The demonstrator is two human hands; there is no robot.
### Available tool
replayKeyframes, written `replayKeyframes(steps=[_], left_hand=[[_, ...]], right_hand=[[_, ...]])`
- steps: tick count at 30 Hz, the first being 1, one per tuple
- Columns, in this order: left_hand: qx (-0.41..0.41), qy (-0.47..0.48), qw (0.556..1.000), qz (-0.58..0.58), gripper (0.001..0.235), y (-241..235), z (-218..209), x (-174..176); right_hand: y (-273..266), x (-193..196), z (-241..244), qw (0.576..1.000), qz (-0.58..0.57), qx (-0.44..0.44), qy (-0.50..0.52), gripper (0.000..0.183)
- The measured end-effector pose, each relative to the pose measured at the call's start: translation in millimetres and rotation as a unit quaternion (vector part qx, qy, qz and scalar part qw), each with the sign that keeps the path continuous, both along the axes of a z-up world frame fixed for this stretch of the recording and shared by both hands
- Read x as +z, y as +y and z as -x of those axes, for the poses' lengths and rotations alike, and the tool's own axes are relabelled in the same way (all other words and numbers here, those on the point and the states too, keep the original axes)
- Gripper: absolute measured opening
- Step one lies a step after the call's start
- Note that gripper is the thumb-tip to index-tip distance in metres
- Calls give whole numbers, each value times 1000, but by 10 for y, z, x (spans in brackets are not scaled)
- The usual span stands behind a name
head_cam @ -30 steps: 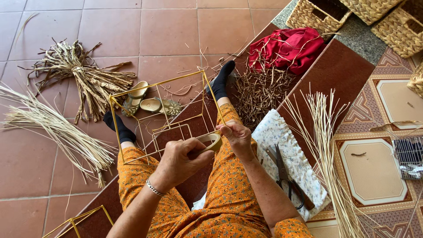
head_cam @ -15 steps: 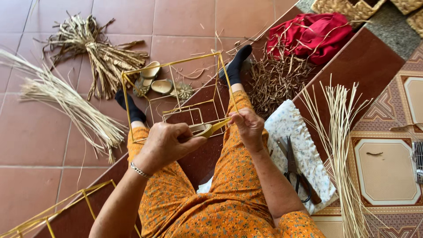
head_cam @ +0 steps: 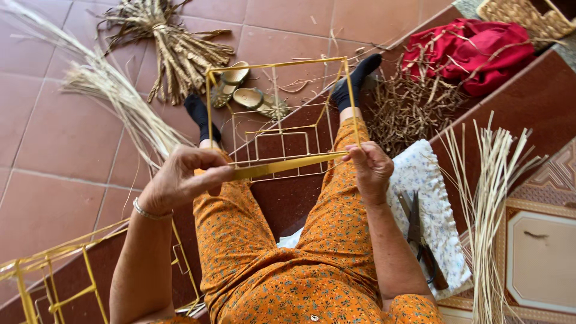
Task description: The person sits on the floor and weaves thin dried plant strips around a yellow metal basket frame. They thread the strips through the frame, trim excess with scissors, and continue wrapping to build up the basket walls.
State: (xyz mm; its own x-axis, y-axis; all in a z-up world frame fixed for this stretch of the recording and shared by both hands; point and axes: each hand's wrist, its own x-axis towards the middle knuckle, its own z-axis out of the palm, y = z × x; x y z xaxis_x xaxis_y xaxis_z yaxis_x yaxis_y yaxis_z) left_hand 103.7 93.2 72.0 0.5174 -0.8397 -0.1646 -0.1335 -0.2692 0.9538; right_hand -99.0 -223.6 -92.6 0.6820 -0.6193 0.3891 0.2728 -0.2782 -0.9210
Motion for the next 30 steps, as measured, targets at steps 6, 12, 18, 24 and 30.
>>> replayKeyframes(steps=[6, 12, 18, 24, 30], left_hand=[[53, 44, 997, -21, 25, 285, -172, -143], [91, -154, 977, -116, 33, 255, -122, -65], [114, -289, 908, -281, 53, 195, -146, -54], [138, -304, 889, -312, 60, 156, -166, -241], [162, -323, 916, -175, 47, 215, -75, -406]], right_hand=[[-53, -20, 18, 1000, 11, -3, -6, 20], [-99, -8, 66, 1000, 17, 0, 13, 20], [-117, 34, 93, 1000, -9, 8, 7, 21], [-117, 16, 105, 1000, -8, 9, 7, 22], [-115, 94, 98, 998, -56, 18, 19, 22]])
